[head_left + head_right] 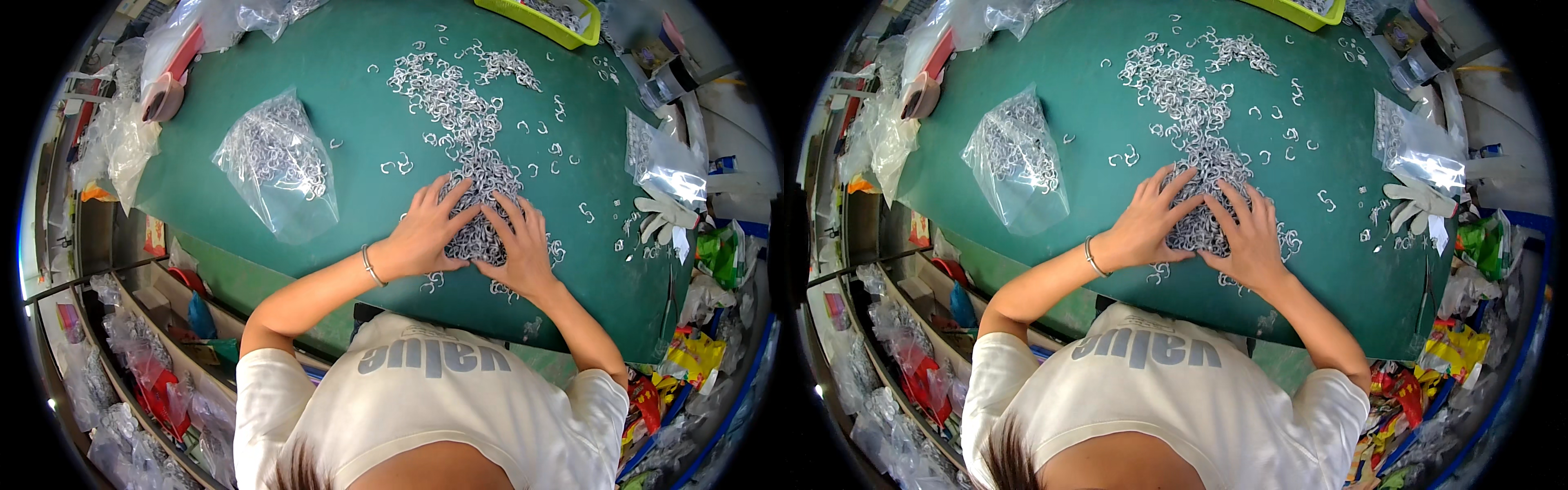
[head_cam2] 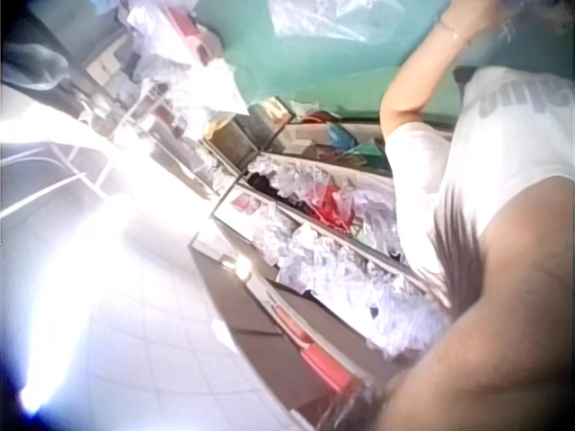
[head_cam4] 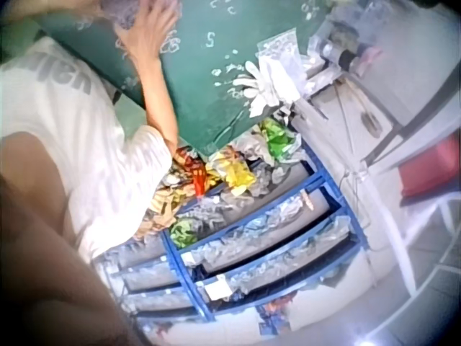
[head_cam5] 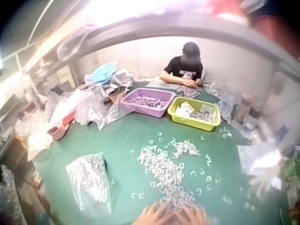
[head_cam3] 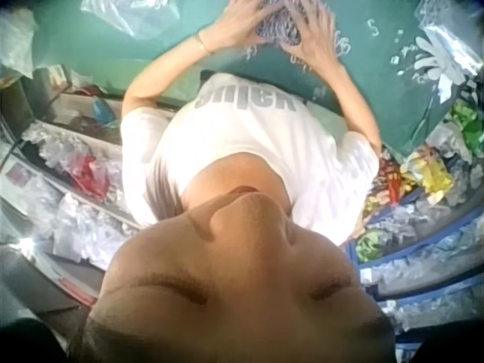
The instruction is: The person sorts metal rings on a green workbench by hand, scoops them into a plastic bag, and zips the bag shut before retrieving more bags from a shelf.
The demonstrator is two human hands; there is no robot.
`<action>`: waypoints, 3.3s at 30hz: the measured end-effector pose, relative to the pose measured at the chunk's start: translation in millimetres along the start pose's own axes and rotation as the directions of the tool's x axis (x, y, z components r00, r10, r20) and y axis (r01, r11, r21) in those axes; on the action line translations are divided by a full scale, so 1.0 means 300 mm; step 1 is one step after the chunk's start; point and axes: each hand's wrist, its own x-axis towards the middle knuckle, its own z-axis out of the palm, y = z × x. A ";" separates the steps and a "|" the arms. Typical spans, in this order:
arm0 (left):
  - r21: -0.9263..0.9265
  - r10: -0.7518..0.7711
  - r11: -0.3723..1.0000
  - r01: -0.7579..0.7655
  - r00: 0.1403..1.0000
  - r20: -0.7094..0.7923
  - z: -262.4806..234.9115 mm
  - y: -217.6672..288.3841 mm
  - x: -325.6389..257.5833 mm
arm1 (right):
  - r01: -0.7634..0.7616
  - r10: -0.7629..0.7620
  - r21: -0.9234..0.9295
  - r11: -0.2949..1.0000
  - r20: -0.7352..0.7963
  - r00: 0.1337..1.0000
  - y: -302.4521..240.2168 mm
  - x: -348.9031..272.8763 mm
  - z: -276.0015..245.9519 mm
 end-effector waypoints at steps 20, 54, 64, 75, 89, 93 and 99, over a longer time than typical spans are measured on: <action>0.064 0.073 0.996 -0.067 0.993 -0.090 0.073 -0.030 0.002 | -0.029 0.029 -0.054 0.998 -0.001 1.000 -0.027 0.044 -0.003; -0.900 -0.515 -0.435 -0.022 0.826 0.228 -0.069 -0.096 0.052 | -0.140 0.360 0.706 -0.695 0.509 0.782 0.053 0.193 -0.006; -0.883 -0.805 -0.343 -0.321 0.585 0.100 -0.136 0.030 -0.178 | -0.328 0.125 0.544 -0.772 0.636 0.761 -0.150 0.263 0.026; -0.856 -0.959 0.115 -0.504 0.168 -0.228 -0.170 -0.120 -0.311 | -0.695 -0.253 0.367 -0.618 0.744 0.618 -0.356 0.516 0.210; -0.870 -0.945 0.210 -0.446 0.135 -0.297 -0.198 -0.191 -0.198 | -0.369 0.088 0.512 -0.776 0.666 0.741 -0.421 0.605 0.266; -0.846 -0.861 0.466 -0.260 0.090 -0.501 -0.112 -0.248 -0.158 | -0.284 0.132 0.518 -0.807 0.627 0.767 -0.403 0.628 0.327; -0.776 -0.772 0.630 -0.029 0.084 -0.630 -0.085 -0.249 -0.121 | -0.233 0.223 0.562 -0.794 0.625 0.748 -0.376 0.639 0.323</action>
